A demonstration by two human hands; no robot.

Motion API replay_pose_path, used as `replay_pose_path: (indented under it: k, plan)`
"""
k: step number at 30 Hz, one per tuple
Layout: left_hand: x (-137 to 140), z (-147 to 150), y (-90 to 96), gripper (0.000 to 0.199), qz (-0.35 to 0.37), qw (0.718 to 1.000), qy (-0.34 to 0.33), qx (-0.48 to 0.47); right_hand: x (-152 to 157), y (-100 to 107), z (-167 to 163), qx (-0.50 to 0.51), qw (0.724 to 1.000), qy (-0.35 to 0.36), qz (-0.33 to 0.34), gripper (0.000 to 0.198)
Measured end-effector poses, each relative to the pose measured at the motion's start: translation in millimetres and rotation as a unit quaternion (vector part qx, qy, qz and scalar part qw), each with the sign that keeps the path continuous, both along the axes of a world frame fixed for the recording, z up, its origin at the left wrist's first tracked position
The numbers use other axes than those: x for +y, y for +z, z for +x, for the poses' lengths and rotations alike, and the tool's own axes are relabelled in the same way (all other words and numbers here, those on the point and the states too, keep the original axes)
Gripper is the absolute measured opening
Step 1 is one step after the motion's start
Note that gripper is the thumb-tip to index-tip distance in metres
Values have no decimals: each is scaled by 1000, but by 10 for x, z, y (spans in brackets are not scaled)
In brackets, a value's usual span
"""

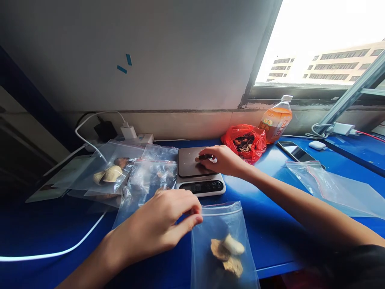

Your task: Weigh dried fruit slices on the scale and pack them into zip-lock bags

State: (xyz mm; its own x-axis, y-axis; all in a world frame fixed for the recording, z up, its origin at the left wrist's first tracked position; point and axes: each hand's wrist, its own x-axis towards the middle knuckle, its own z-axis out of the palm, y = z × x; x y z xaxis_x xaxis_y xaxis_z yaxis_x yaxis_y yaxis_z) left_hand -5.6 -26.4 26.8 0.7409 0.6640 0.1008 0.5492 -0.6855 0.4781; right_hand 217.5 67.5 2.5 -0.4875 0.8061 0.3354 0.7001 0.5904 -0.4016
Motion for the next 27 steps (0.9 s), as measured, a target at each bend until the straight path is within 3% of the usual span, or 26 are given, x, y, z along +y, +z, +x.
replay_pose_path:
  k: [4, 8, 11, 15, 18, 20, 22, 27]
  plan:
    - [34, -46, 21, 14, 11, 998, 54, -29, -355, 197, 163, 123, 979, 97, -132, 27]
    - [62, -49, 17, 17, 6, 996, 77, -43, -658, 348, 248, 96, 947, 158, -262, 32]
    - [70, -23, 3, 17, 8, 996, 76, -37, -722, 408, 233, 39, 923, 208, -322, 47]
    - [81, -34, 19, 17, 0, 995, 89, -53, -718, 446, 190, -2, 924, 200, -326, 61]
    - [129, -92, 39, 17, -22, 985, 145, -91, -702, 373, 191, 34, 948, 170, -269, 49]
    - [186, -137, 33, 19, -40, 972, 194, -127, -685, 250, 202, 100, 961, 112, -230, 37]
    - [254, -171, 9, 19, -70, 958, 228, -160, -674, 96, 200, 190, 949, 62, -243, 32]
    - [387, -188, -70, 28, -128, 924, 269, -240, -734, -172, 61, 355, 883, 21, -307, 15]
